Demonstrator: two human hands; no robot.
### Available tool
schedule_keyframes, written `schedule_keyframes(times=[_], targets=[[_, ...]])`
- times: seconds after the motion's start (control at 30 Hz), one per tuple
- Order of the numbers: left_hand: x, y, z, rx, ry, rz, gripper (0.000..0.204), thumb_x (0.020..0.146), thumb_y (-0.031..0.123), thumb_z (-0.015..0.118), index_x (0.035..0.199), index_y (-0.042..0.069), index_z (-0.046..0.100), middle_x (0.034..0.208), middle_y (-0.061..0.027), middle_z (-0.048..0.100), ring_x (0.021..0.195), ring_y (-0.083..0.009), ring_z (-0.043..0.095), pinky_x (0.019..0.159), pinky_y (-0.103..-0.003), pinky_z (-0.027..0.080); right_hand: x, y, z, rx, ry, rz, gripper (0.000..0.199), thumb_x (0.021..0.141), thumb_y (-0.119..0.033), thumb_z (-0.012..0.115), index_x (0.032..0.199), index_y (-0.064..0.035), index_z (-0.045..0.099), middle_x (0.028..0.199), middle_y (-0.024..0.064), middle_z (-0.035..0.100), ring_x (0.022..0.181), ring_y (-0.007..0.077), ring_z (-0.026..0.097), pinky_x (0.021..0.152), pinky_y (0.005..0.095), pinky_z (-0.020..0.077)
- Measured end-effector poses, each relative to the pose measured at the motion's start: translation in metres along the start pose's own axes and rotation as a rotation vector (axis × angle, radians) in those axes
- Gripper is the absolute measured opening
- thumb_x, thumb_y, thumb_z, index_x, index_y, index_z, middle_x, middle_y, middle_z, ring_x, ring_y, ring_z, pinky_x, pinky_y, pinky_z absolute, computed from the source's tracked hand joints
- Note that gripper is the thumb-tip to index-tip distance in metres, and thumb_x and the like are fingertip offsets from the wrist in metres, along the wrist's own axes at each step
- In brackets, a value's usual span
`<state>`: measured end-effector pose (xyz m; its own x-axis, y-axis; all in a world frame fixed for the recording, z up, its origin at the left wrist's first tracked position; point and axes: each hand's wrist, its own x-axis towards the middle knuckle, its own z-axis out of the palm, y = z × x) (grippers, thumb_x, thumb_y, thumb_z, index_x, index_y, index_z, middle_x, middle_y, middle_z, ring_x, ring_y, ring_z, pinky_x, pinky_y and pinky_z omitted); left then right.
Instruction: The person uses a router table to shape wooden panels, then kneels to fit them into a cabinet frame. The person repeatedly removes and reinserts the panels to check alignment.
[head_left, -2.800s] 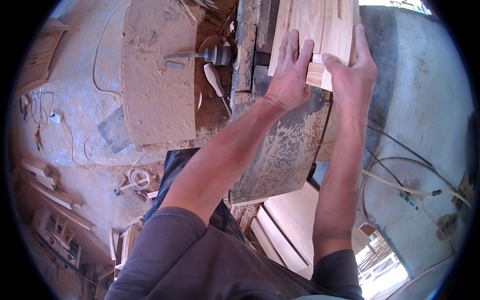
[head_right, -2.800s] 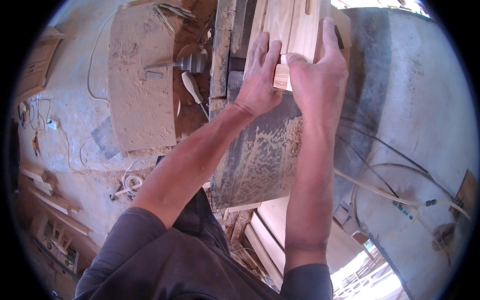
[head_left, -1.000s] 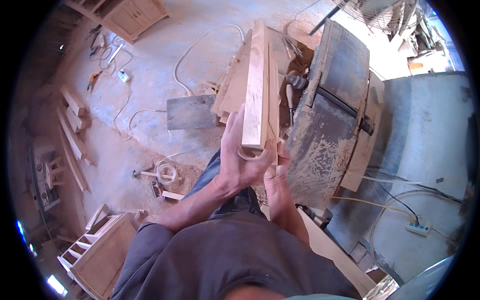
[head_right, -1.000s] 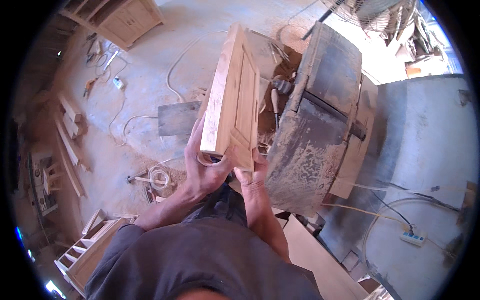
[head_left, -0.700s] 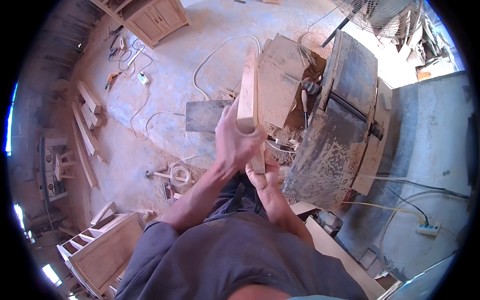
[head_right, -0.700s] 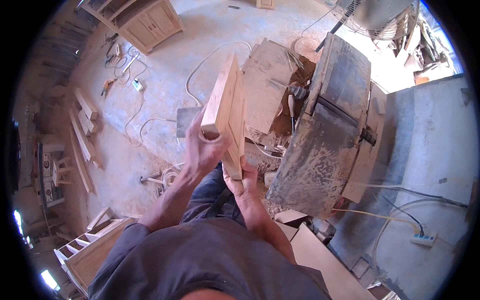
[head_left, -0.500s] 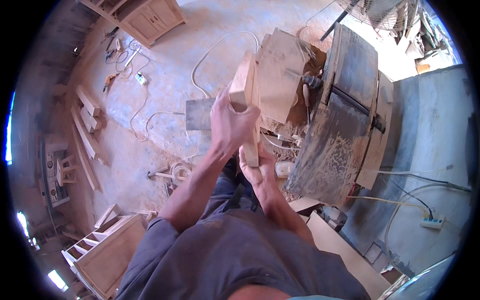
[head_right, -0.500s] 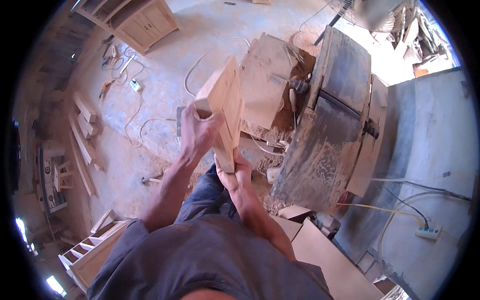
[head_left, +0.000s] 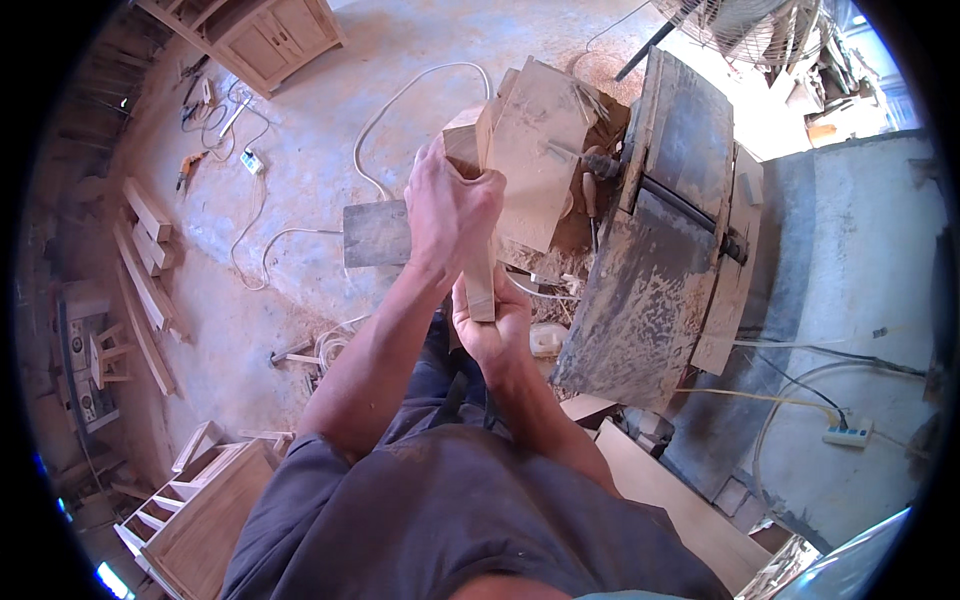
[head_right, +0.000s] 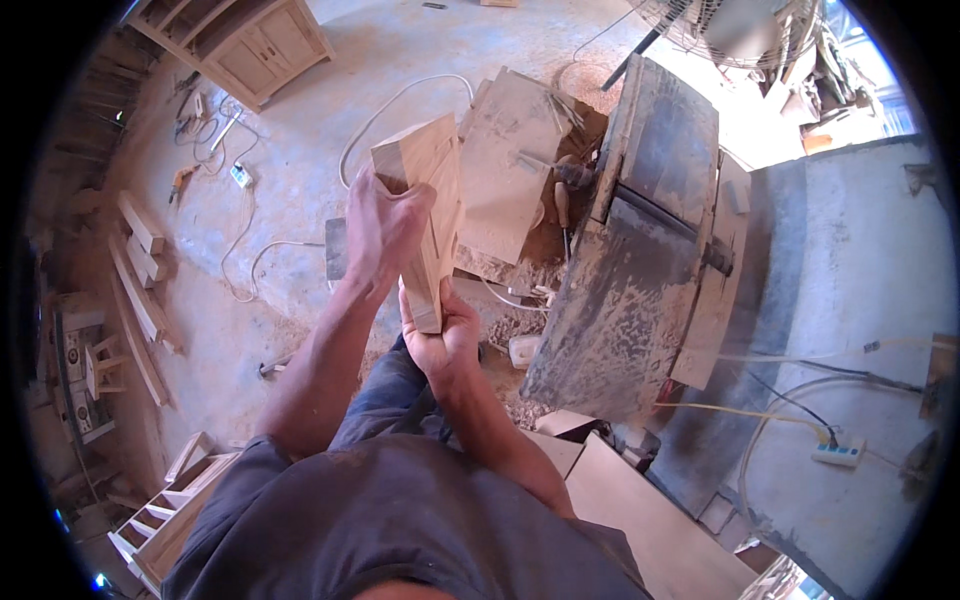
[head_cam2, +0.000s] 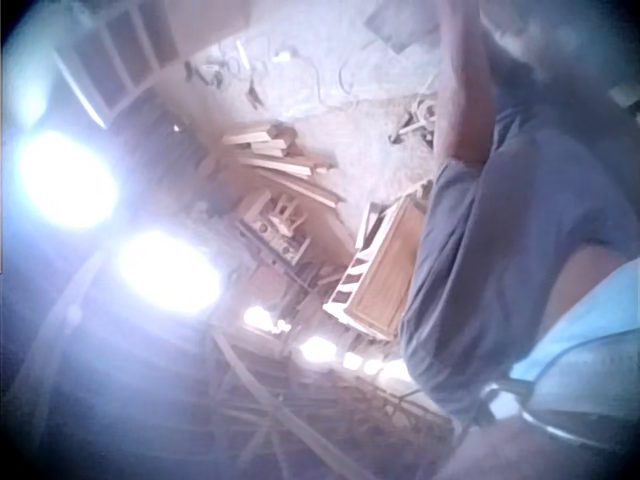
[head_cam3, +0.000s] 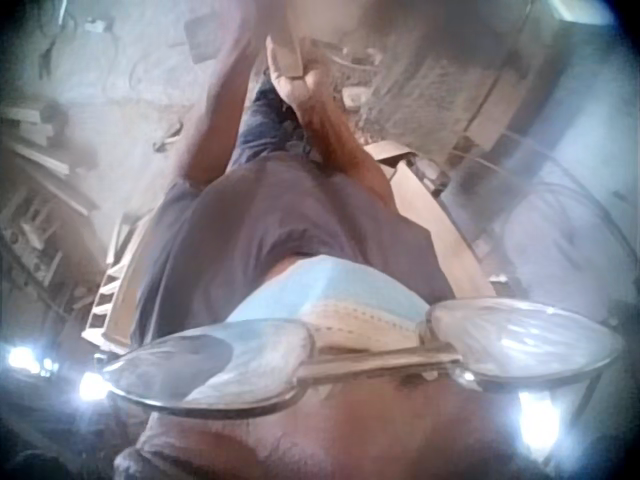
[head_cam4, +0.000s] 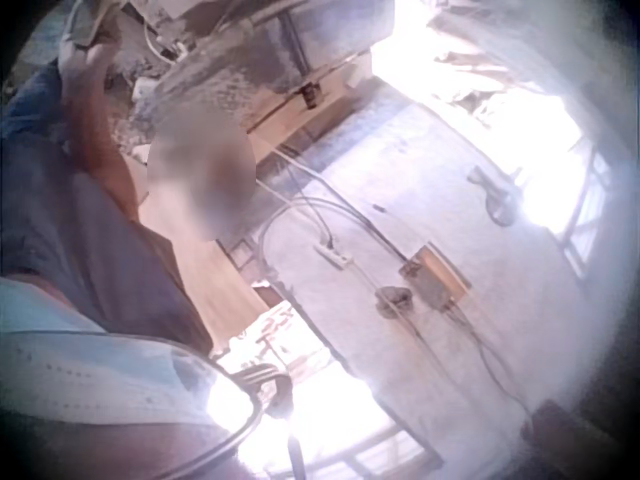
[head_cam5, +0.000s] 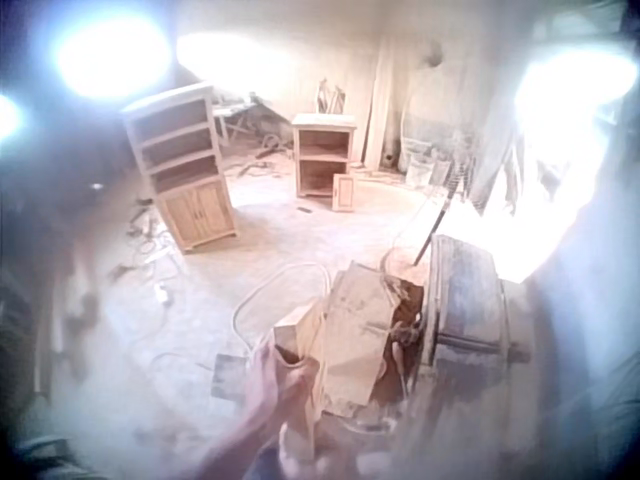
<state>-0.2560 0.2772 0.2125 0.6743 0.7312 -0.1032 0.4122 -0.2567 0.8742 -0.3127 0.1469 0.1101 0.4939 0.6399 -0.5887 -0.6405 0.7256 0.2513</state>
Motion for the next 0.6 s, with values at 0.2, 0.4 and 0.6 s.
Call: schedule_keyframes(times=[0.2, 0.4, 0.6], targets=[[0.008, 0.003, 0.011, 0.014, 0.008, 0.011, 0.026, 0.074, 0.016, 0.064, 0.089, -0.005, 0.065, 0.081, -0.0217, 0.068, 0.076, -0.0392, 0.065, 0.073, -0.046, 0.052, 0.001, -0.006, -0.003, -0.078, -0.03, 0.006, 0.03, 0.097, -0.014, 0.062, 0.125, -0.0018, 0.061, 0.119, 0.0154, 0.07, 0.107, 0.0314, 0.069, 0.093, 0.0443, 0.0588], [0.02, -0.041, -0.005, 0.4, -0.028, 0.752, 0.022, 0.079, 0.016, 0.065, 0.071, -0.004, 0.065, 0.061, -0.0156, 0.064, 0.05, -0.0235, 0.053, 0.054, -0.041, 0.045, 0.046, -0.04, -0.13, -0.459, 0.317, -0.127, 0.034, 0.1, -0.017, 0.059, 0.131, -0.0032, 0.057, 0.111, 0.0159, 0.069, 0.097, 0.0298, 0.07, 0.079, 0.0447, 0.0593], [0.018, -0.065, -0.022, 0.636, 0.037, 0.918, 0.012, 0.084, 0.005, 0.067, 0.092, 0.007, 0.077, 0.088, -0.0106, 0.075, 0.075, -0.0267, 0.062, 0.067, -0.038, 0.049, 0.114, -0.12, -0.27, -1.619, 0.967, -0.26, 0.026, 0.085, -0.006, 0.061, 0.108, -0.0026, 0.072, 0.098, 0.022, 0.073, 0.095, 0.036, 0.073, 0.075, 0.0468, 0.0591]])
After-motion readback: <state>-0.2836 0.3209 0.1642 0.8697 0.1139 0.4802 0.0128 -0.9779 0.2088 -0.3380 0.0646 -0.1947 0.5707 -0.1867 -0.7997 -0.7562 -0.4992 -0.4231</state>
